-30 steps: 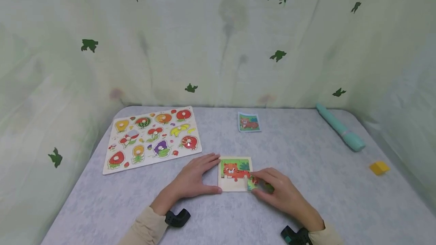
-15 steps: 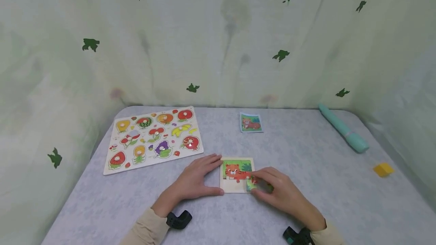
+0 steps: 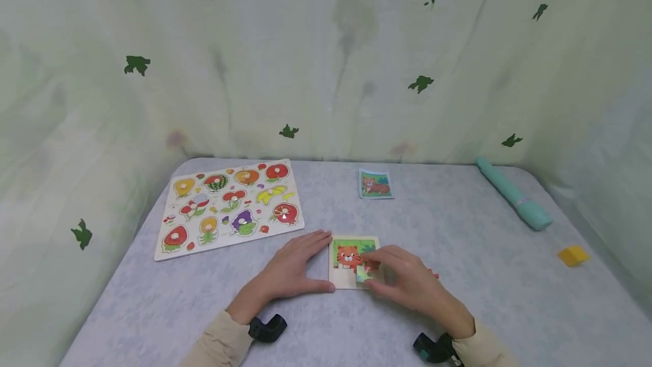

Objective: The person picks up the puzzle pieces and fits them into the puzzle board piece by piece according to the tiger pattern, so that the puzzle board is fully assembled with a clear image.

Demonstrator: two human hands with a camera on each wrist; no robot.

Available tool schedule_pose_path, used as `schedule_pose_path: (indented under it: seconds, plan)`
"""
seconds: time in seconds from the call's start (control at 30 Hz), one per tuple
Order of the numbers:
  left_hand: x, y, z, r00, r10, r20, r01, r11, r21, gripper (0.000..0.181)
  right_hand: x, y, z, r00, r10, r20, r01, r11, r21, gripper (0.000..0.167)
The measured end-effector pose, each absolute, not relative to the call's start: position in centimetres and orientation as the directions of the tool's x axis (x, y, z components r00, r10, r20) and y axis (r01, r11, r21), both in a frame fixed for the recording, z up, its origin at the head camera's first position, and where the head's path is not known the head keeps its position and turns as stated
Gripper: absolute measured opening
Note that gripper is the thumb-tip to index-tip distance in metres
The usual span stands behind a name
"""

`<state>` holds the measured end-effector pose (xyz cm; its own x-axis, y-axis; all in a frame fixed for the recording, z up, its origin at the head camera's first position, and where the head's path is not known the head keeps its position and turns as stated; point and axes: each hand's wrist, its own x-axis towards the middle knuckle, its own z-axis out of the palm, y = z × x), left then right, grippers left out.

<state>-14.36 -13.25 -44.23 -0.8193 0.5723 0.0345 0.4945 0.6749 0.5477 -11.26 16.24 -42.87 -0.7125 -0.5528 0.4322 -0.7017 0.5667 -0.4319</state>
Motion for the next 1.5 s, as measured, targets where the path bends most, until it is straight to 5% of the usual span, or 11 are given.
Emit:
schedule_pose_path:
  seconds: [0.4,0.7,1.1,1.5]
  plan:
    - [-14.6,-13.6,-44.3,-0.809,0.585,0.061,0.52,0.664,0.537,0.099,-12.0,14.4,-43.5,-0.655,-0.595,0.466,-0.754,0.479,-0.449,0.043]
    - [-14.5,-13.3,-44.6,-0.792,0.606,0.067,0.538,0.643,0.545,0.097,-12.1,13.9,-45.1,-0.716,-0.556,0.422,-0.696,0.522,-0.494,0.038]
    - [-14.5,-13.1,-44.4,-0.792,0.607,0.068,0.543,0.65,0.532,0.097,-12.2,14.0,-45.7,-0.685,-0.57,0.454,-0.727,0.497,-0.474,0.036]
    - [-14.3,-13.5,-44.4,-0.806,0.588,0.063,0.525,0.662,0.534,0.098,-12.4,13.6,-45.8,-0.57,-0.626,0.533,-0.822,0.433,-0.37,0.016]
